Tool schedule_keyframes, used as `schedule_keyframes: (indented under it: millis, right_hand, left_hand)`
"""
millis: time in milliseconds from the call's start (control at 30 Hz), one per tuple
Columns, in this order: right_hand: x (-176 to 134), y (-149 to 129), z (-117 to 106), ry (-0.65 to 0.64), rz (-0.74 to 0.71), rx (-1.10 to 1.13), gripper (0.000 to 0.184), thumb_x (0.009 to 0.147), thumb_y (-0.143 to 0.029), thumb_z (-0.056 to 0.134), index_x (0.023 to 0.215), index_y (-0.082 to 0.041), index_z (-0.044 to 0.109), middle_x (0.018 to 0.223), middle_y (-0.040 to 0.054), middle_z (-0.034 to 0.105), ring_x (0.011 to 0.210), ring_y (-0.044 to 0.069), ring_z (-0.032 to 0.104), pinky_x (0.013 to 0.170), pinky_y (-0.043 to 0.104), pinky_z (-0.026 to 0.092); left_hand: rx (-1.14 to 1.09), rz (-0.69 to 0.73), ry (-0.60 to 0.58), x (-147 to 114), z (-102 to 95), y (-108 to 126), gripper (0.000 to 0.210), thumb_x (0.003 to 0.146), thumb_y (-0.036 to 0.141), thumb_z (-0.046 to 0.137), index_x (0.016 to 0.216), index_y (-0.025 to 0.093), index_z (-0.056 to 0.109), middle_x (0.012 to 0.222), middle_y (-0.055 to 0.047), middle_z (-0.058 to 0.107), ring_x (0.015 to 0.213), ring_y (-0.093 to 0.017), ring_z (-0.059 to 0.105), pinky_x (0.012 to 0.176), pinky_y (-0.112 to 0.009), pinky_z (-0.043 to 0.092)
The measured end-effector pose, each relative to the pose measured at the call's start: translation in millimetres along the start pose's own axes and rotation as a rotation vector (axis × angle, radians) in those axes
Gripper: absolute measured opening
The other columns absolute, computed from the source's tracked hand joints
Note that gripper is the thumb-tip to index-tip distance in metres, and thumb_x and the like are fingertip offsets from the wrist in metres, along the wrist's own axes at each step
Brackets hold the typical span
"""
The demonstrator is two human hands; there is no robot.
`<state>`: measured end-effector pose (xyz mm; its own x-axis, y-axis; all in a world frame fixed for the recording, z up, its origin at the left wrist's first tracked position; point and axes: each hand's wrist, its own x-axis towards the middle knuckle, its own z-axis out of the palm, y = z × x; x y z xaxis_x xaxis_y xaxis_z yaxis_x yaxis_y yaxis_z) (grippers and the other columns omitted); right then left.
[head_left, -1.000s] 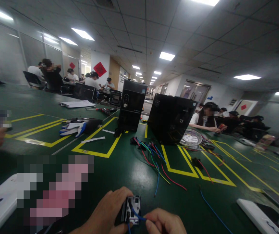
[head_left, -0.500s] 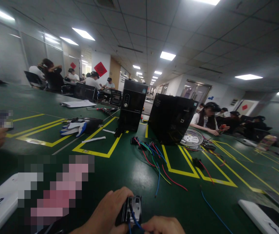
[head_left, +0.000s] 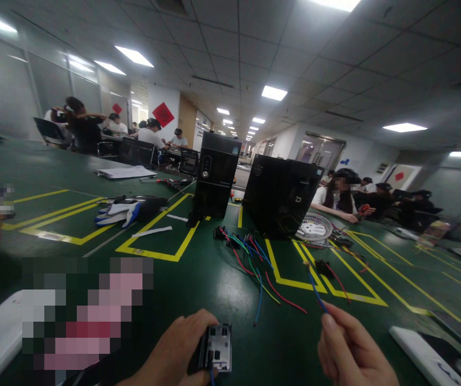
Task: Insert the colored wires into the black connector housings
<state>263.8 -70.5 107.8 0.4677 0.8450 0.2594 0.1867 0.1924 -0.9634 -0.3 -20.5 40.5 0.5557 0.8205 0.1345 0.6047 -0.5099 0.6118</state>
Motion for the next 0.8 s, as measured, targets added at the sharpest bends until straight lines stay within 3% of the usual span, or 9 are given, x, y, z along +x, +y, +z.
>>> schedule_keyframes:
  millis: [100,300,333,400,500,633,700,800]
  right_hand:
    - [11,12,-7,-0.140,0.075,-0.183,0.047,0.080,-0.056,0.064,0.104,-0.016,0.063,0.050,-0.0079,0.044,0.043,0.011,0.041,0.040,0.023,0.032]
    - [35,45,-33,-0.392,0.059,-0.480,0.042,0.075,-0.055,0.058,0.084,-0.014,0.067,0.055,-0.0051,0.045,0.054,0.015,0.045,0.053,0.026,0.036]
    - [38,50,-40,-0.404,0.066,-0.511,0.042,0.075,-0.055,0.057,0.083,-0.015,0.067,0.055,-0.0045,0.046,0.055,0.016,0.046,0.053,0.027,0.036]
    - [44,59,-52,-0.400,0.090,-0.560,0.043,0.076,-0.055,0.054,0.084,-0.016,0.067,0.057,-0.0025,0.052,0.057,0.018,0.051,0.055,0.029,0.039]
    - [52,65,-67,-0.381,0.142,-0.598,0.044,0.076,-0.057,0.050,0.085,-0.017,0.066,0.067,0.0024,0.064,0.064,0.021,0.059,0.059,0.030,0.043]
    - [60,66,-79,-0.308,0.255,-0.597,0.049,0.071,-0.061,0.049,0.090,-0.017,0.062,0.056,-0.0019,0.058,0.048,0.018,0.052,0.046,0.030,0.037]
    - [62,66,-83,-0.231,0.278,-0.511,0.051,0.067,-0.061,0.054,0.092,-0.017,0.060,0.055,-0.0042,0.055,0.043,0.015,0.048,0.042,0.028,0.035]
    - [65,66,-90,-0.124,0.299,-0.297,0.054,0.064,-0.057,0.063,0.099,-0.016,0.057,0.069,-0.0021,0.062,0.046,0.012,0.048,0.041,0.025,0.036]
  left_hand:
    - [0.012,-0.018,-0.001,0,1.2,-1,0.042,0.066,0.017,0.064,0.104,0.026,0.050,0.099,0.001,0.064,0.083,-0.021,0.058,0.070,-0.028,0.040]
    - [0.004,-0.067,0.029,-1,-1.6,3,0.040,0.068,0.017,0.062,0.105,0.027,0.051,0.104,0.001,0.065,0.088,-0.021,0.059,0.073,-0.028,0.041]
    - [0.007,-0.067,-0.010,-1,-2.7,4,0.040,0.067,0.018,0.063,0.104,0.027,0.051,0.102,0.001,0.065,0.087,-0.021,0.059,0.073,-0.029,0.042]
    - [0.011,-0.077,-0.076,0,-4.8,7,0.039,0.065,0.019,0.065,0.101,0.026,0.052,0.100,0.001,0.066,0.085,-0.022,0.059,0.071,-0.028,0.042]
    - [0.000,-0.115,-0.033,-2,-6.6,12,0.041,0.067,0.017,0.065,0.104,0.026,0.052,0.105,0.001,0.065,0.089,-0.022,0.059,0.075,-0.030,0.041]
    - [-0.013,-0.108,0.005,-6,-5.1,14,0.039,0.069,0.017,0.066,0.104,0.026,0.052,0.104,0.001,0.064,0.087,-0.021,0.059,0.077,-0.030,0.040]
    - [-0.013,-0.097,0.029,-6,-2.9,11,0.038,0.070,0.019,0.066,0.104,0.027,0.051,0.102,0.002,0.065,0.086,-0.021,0.059,0.075,-0.030,0.041]
    - [-0.007,-0.090,0.033,-4,-0.3,6,0.039,0.069,0.019,0.066,0.105,0.028,0.051,0.102,0.002,0.065,0.085,-0.021,0.059,0.074,-0.029,0.041]
